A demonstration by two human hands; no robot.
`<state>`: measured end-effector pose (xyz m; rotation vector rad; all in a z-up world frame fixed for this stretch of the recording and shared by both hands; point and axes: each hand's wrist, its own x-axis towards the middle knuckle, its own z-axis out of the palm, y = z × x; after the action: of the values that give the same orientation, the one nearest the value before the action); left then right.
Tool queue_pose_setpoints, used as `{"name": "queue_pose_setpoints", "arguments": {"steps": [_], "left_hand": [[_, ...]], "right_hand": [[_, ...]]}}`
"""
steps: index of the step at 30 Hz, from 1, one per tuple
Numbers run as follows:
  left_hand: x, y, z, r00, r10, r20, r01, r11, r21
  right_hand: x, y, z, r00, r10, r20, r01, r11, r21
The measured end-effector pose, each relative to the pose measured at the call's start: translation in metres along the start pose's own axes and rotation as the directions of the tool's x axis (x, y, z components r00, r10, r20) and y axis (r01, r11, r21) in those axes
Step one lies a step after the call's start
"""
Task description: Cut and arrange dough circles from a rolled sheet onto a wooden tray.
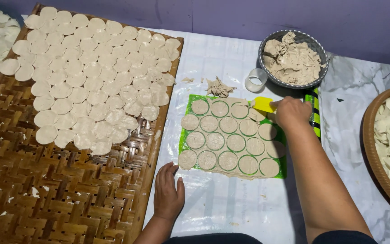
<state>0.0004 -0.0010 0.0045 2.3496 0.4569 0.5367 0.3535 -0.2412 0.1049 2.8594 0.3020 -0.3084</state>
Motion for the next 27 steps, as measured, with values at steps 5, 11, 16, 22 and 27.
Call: {"name": "queue_pose_setpoints", "arguments": {"steps": [5,11,16,22,27], "left_hand": [[-0.001,-0.001,0.002,1.000,-0.023,0.013,0.023,1.000,-0.002],[-0.001,-0.002,0.002,0.999,-0.042,0.023,0.042,0.999,-0.002],[-0.001,-0.001,0.002,0.999,-0.046,0.023,0.046,0.999,-0.012],[0.000,0.000,-0.001,1.000,-0.030,0.008,0.030,0.999,-0.027],[0.000,-0.001,0.000,0.999,-0.034,0.007,0.034,0.998,-0.045]], "right_hand": [[0.017,-0.012,0.023,0.999,-0.004,-0.043,0.011,0.986,0.165],[0.005,-0.056,-0.017,0.997,-0.071,-0.040,0.081,0.915,0.395],[0.022,-0.082,-0.023,0.971,-0.165,-0.172,0.234,0.800,0.553],[0.041,-0.102,-0.008,0.952,-0.113,-0.284,0.271,0.740,0.616],[0.051,-0.101,0.028,0.950,-0.144,-0.278,0.186,0.974,0.130]]}}
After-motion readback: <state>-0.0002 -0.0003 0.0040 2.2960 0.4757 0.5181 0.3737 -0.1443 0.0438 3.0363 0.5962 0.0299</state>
